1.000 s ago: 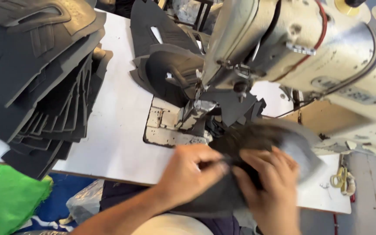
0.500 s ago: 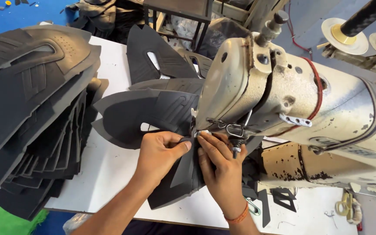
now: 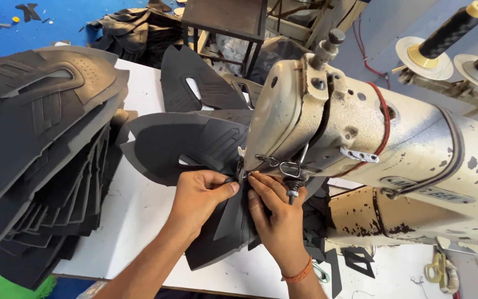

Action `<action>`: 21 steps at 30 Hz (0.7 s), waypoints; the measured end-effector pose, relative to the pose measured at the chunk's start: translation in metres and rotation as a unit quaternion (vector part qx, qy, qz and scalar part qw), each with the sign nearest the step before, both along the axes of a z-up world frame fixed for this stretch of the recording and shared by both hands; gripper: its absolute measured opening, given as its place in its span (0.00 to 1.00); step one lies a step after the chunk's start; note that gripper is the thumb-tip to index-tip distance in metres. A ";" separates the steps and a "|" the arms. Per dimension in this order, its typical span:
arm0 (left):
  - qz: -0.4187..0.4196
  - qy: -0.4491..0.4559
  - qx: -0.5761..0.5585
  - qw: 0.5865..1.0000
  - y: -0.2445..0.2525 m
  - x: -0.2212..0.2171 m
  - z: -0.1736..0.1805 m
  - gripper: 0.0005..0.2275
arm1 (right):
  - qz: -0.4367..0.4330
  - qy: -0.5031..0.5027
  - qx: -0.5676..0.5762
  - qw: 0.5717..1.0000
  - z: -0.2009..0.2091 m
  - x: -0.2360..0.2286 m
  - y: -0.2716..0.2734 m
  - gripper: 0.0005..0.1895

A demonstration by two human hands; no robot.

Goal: The person sews black rubber-like material pieces using a sewing machine. They repeatedly pick up a main piece, attach a smaller strip to it, and feed the assembly through the machine to stitch them together. The person handles the materials by hand, aligning them before sewing.

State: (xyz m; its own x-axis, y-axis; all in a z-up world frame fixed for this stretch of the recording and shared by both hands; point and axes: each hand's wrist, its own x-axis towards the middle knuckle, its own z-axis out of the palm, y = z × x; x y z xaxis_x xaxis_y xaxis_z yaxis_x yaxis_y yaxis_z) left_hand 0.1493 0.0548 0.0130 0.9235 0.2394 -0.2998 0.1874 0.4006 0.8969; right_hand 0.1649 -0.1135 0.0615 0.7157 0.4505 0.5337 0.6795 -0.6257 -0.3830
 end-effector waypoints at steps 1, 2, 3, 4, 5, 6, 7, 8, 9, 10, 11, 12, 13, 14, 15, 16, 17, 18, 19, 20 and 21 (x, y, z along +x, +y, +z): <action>0.002 -0.003 0.000 1.000 0.001 0.001 -0.001 0.04 | 0.002 -0.003 0.000 1.000 -0.001 0.001 0.000 0.14; -0.004 -0.009 -0.013 1.000 0.002 0.002 -0.002 0.04 | -0.003 -0.002 0.005 1.000 -0.001 0.001 0.000 0.13; -0.009 -0.016 -0.024 1.000 0.004 0.002 -0.001 0.05 | -0.008 0.000 0.011 1.000 -0.001 0.000 0.001 0.13; -0.006 -0.019 -0.023 1.000 0.005 0.001 -0.001 0.05 | -0.005 -0.003 0.012 1.000 -0.001 -0.001 0.001 0.13; -0.014 -0.006 -0.022 1.000 0.007 0.000 0.000 0.05 | -0.006 -0.008 0.016 1.000 -0.001 -0.002 0.002 0.13; -0.022 0.006 -0.022 1.000 0.008 0.000 0.000 0.06 | -0.006 -0.014 0.021 1.000 -0.001 -0.002 0.002 0.13; -0.021 0.002 -0.020 1.000 0.008 0.000 0.001 0.06 | -0.005 -0.017 0.022 1.000 0.001 -0.003 0.002 0.13; -0.023 0.016 -0.010 1.000 0.009 0.000 0.001 0.06 | -0.009 -0.020 0.022 1.000 0.002 -0.004 0.003 0.13; -0.025 0.033 -0.002 0.999 0.008 -0.001 0.000 0.07 | -0.013 -0.021 0.021 0.999 0.002 -0.006 0.002 0.13; -0.024 0.031 -0.001 0.999 0.010 -0.002 0.004 0.07 | -0.012 -0.022 0.021 0.999 0.002 -0.005 0.004 0.13; -0.030 0.038 0.008 0.999 0.010 -0.003 0.007 0.07 | -0.013 -0.024 0.014 1.000 0.002 -0.006 0.003 0.13; -0.036 0.045 0.016 0.998 0.010 -0.005 0.010 0.07 | -0.013 -0.025 0.007 1.000 0.002 -0.006 0.003 0.13; -0.035 0.043 0.016 0.998 0.010 -0.005 0.010 0.07 | -0.012 -0.027 0.006 1.000 0.002 -0.007 0.003 0.13; -0.040 0.047 0.025 0.998 0.010 -0.004 0.011 0.07 | -0.011 -0.031 0.010 0.999 0.003 -0.007 0.003 0.13; -0.045 0.052 0.035 0.997 0.011 -0.004 0.012 0.06 | -0.009 -0.035 0.015 0.999 0.004 -0.007 0.003 0.13; -0.044 0.050 0.036 0.997 0.009 -0.004 0.009 0.06 | -0.008 -0.036 0.015 0.999 0.004 -0.006 0.002 0.13; -0.042 0.047 0.035 0.997 0.009 -0.003 0.007 0.06 | -0.009 -0.044 0.021 0.999 0.004 -0.006 0.002 0.12; -0.039 0.043 0.035 0.998 0.008 -0.002 0.005 0.06 | -0.010 -0.051 0.027 0.998 0.004 -0.006 0.002 0.12; -0.041 0.042 0.039 0.998 0.008 -0.001 0.007 0.06 | -0.012 -0.052 0.030 0.998 0.005 -0.005 0.002 0.12; -0.042 0.036 0.031 0.998 0.009 -0.001 0.009 0.06 | -0.016 -0.052 0.036 0.998 0.006 -0.005 0.002 0.12; -0.043 0.032 0.022 0.998 0.009 -0.002 0.009 0.06 | -0.019 -0.049 0.041 0.998 0.006 -0.006 0.002 0.13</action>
State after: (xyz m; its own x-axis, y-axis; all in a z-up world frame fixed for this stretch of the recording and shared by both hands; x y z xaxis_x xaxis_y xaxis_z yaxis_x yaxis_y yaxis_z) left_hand 0.1474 0.0636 0.0222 0.9206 0.1734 -0.3499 0.2770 0.3416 0.8981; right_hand 0.1593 -0.1120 0.0676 0.6734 0.3757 0.6368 0.6930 -0.6207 -0.3667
